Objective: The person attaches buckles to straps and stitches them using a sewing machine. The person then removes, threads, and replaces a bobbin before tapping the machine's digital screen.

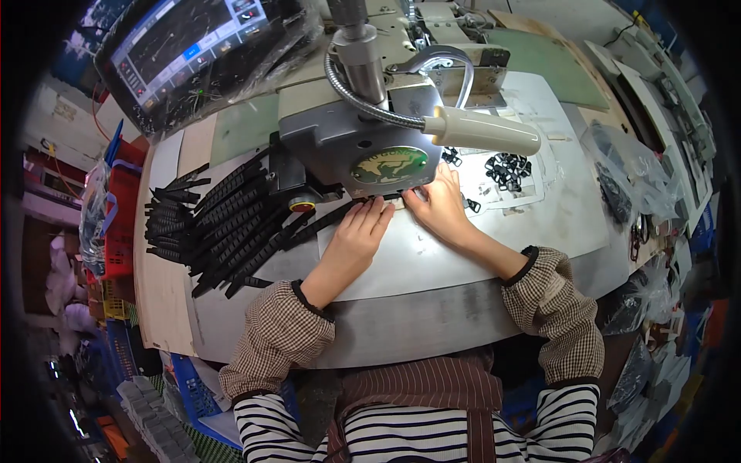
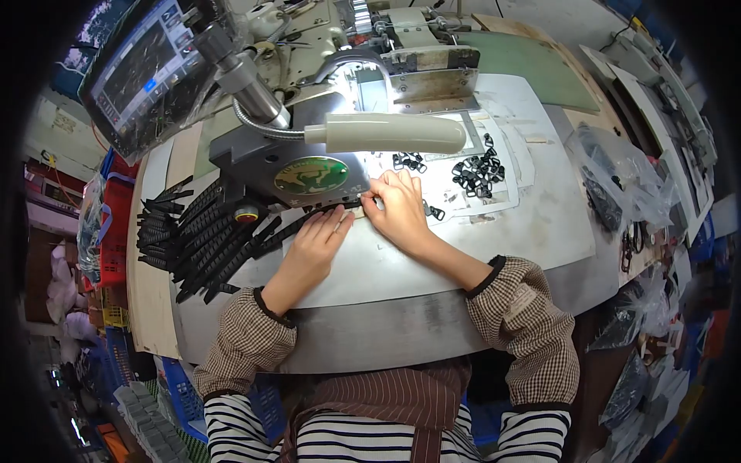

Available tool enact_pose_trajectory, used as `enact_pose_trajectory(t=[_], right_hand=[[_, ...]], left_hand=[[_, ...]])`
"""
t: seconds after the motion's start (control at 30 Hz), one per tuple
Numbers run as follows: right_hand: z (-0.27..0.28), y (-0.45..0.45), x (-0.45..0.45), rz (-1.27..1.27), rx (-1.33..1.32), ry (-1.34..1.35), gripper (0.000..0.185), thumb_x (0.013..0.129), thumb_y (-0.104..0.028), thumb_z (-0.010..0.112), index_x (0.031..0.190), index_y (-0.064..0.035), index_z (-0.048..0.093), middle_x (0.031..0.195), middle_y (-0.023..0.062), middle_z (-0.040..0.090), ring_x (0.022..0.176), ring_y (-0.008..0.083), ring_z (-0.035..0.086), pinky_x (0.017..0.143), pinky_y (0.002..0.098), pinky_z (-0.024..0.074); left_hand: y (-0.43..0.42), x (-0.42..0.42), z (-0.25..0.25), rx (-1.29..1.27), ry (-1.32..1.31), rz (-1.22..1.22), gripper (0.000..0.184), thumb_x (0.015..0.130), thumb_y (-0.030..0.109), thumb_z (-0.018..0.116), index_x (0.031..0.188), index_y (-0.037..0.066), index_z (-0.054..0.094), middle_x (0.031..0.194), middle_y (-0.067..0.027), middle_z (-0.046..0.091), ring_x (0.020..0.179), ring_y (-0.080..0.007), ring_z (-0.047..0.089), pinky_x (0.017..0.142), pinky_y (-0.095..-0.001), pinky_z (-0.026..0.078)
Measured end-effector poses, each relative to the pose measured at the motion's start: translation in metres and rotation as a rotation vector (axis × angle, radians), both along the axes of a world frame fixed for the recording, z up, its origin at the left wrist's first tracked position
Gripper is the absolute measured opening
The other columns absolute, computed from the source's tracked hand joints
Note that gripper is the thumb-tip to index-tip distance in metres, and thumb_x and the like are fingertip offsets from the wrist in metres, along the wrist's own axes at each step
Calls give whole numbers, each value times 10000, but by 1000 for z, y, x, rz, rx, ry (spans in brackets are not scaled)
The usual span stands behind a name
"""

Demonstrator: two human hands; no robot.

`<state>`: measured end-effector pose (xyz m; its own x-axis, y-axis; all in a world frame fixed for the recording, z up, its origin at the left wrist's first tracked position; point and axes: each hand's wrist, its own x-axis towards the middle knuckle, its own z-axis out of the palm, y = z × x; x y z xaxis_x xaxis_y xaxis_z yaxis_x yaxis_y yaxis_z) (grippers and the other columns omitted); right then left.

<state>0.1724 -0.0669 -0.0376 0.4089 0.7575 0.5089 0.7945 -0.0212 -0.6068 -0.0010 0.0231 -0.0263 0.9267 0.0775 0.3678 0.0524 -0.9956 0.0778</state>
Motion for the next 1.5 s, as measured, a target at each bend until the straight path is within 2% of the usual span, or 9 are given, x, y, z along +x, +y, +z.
enact_pose_trajectory(t=[0.6, 0.8, 0.9, 1.0, 1.03, 1.13, 1.27, 1.4, 1.5], right_hand=[[2, -4, 2, 37, 11, 40, 111, 754, -167, 656, 783, -61, 638, 793, 54, 530, 840, 241, 451, 759, 348, 310], [7, -7, 32, 404, -149, 3, 168, 779, -100, 635, 916, -5, 614, 942, 130, 527, 891, 300, 494, 791, 384, 399], [19, -5, 30, 449, -170, -156, 198, 775, -93, 613, 952, -6, 600, 991, 145, 544, 935, 311, 542, 819, 397, 445], [19, -9, 34, 463, -282, -330, 200, 748, -105, 608, 914, 0, 576, 961, 141, 559, 911, 309, 553, 787, 379, 459], [12, -7, 30, 434, -65, -504, 164, 726, -107, 595, 835, 4, 544, 844, 123, 547, 805, 289, 553, 709, 371, 464], [23, -26, 11, 544, -46, -626, 138, 731, -121, 592, 781, -6, 533, 751, 92, 503, 702, 245, 517, 635, 359, 438], [58, -39, -43, 729, 37, -374, 128, 724, -135, 615, 658, -54, 540, 633, 56, 475, 603, 218, 480, 611, 332, 400], [22, 17, -82, 561, -123, -125, 200, 783, -226, 637, 734, -33, 621, 668, 131, 581, 628, 287, 535, 602, 386, 431], [7, 67, -140, 487, -270, -36, 434, 736, -461, 653, 714, -29, 614, 681, 158, 600, 675, 338, 573, 650, 444, 449]], left_hand=[[3, -2, 1, -55, 15, -18, 534, 703, -49, 484, 1235, -13, 482, 1243, -198, 499, 1088, -316, 527, 943, -402, 403], [-1, -7, 8, -93, 6, 16, 535, 709, -46, 494, 1240, 15, 491, 1245, -200, 495, 1092, -324, 519, 945, -383, 402], [-21, -14, 17, -440, 18, 54, 461, 799, -39, 487, 1254, 30, 492, 1262, -173, 494, 1130, -297, 497, 963, -379, 390], [-35, -18, 16, -1482, 230, -13, 405, 941, 164, 431, 1333, 63, 411, 1279, -137, 483, 1170, -262, 466, 981, -377, 378], [-41, -19, 17, -1789, 186, 11, 441, 952, 245, 395, 1359, 77, 365, 1279, -132, 480, 1176, -256, 461, 989, -383, 375], [-62, -22, 17, -2549, -50, 45, 623, 947, 522, 254, 1418, 115, 221, 1293, -136, 445, 1199, -266, 438, 1024, -445, 356], [-87, -54, 17, -2852, -183, 73, 574, 965, 463, 271, 1327, 19, 300, 1333, -167, 387, 1236, -309, 395, 1038, -513, 336], [-96, -69, 20, -2635, -7, 145, 437, 992, 321, 296, 1278, -4, 355, 1304, -185, 424, 1201, -310, 442, 1016, -443, 381], [-94, -81, 19, -2528, 58, 158, 392, 994, 276, 314, 1236, -20, 398, 1221, -187, 492, 1120, -289, 508, 978, -416, 417]])
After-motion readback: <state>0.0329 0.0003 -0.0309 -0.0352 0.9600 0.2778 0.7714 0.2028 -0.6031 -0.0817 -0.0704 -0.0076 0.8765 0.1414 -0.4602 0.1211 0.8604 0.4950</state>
